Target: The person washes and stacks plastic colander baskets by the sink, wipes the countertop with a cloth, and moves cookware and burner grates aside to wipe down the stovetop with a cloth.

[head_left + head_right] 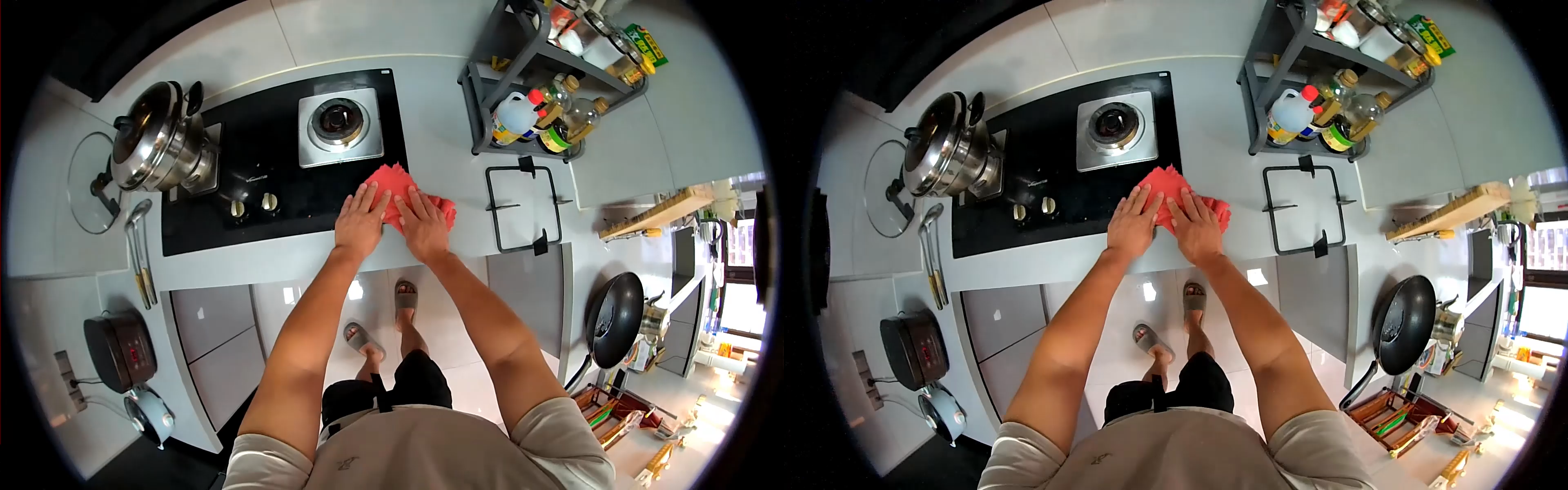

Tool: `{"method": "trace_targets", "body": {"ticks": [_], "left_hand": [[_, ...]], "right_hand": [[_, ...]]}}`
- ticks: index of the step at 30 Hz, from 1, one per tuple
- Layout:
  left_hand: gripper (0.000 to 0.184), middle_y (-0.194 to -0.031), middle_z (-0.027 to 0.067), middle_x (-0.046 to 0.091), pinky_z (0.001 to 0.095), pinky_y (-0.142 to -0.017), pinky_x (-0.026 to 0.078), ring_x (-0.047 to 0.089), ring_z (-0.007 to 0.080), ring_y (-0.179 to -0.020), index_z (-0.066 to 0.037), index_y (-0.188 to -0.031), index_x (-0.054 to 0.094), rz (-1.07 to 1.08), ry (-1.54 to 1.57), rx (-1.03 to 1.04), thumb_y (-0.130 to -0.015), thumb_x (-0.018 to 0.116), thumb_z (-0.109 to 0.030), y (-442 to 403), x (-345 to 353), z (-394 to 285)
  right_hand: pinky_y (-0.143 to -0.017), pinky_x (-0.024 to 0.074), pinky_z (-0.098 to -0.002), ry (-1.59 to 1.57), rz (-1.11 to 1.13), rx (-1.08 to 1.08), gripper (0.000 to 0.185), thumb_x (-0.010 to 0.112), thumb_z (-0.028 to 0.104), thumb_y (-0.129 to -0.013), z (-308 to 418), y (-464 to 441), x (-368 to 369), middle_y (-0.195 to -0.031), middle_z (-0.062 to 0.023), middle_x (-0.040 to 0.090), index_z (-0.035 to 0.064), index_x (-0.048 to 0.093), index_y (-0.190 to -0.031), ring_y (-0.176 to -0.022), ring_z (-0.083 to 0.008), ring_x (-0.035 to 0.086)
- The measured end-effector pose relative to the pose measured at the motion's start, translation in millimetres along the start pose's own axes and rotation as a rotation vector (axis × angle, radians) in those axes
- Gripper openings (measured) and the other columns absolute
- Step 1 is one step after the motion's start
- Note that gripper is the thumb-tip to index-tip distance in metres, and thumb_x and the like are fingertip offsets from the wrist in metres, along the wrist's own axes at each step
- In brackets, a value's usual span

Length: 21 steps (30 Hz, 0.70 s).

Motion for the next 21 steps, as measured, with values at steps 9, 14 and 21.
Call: {"method": "trace_targets", "body": {"ticks": [9, 14, 21], "left_hand": [[0.059, -0.168, 0.0095, 0.042, 0.0488, -0.124, 0.034, 0.039, 0.0305, -0.155, -0.022, -0.156, 0.054, -0.054, -0.061, 0.044, -0.098, 0.065, -0.017, 87.1, 3.3, -1.7], [0.059, -0.164, 0.0087, 0.047, 0.0476, -0.125, 0.032, 0.039, 0.0286, -0.155, -0.015, -0.153, 0.057, -0.022, -0.033, 0.011, -0.094, 0.065, -0.013, 130.2, 2.3, 8.6], [0.053, -0.155, 0.0090, 0.056, 0.0459, -0.123, 0.038, 0.049, 0.0308, -0.147, -0.007, -0.148, 0.059, -0.091, -0.096, 0.215, -0.097, 0.058, -0.017, 95.3, 14.9, -34.7]], "right_hand": [[-0.116, 0.0395, -0.0512, -0.015, -0.026, -0.040, 0.053, 0.062, 0.010, -0.094, 45.6, 72.1, 9.2, -0.161, -0.0085, 0.052, 0.0162, 0.063, -0.147, -0.149, -0.0308, 0.045], [-0.112, 0.0437, -0.0503, -0.014, -0.026, -0.119, 0.047, 0.064, 0.009, -0.094, 73.2, 87.1, 14.2, -0.155, -0.0082, 0.058, 0.0139, 0.068, -0.141, -0.144, -0.0307, 0.051], [-0.113, 0.0430, -0.0498, -0.036, -0.158, 0.044, 0.046, 0.064, 0.012, -0.095, 29.0, 86.7, 4.6, -0.150, -0.0124, 0.059, 0.0069, 0.065, -0.141, -0.145, -0.0337, 0.049]]}}
Point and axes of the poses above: each hand's wrist, its own y-axis away from the middle knuckle, its own x-axis out of the palm, z = x × y, the point moved 8 cm from there along -y, towards the middle knuckle
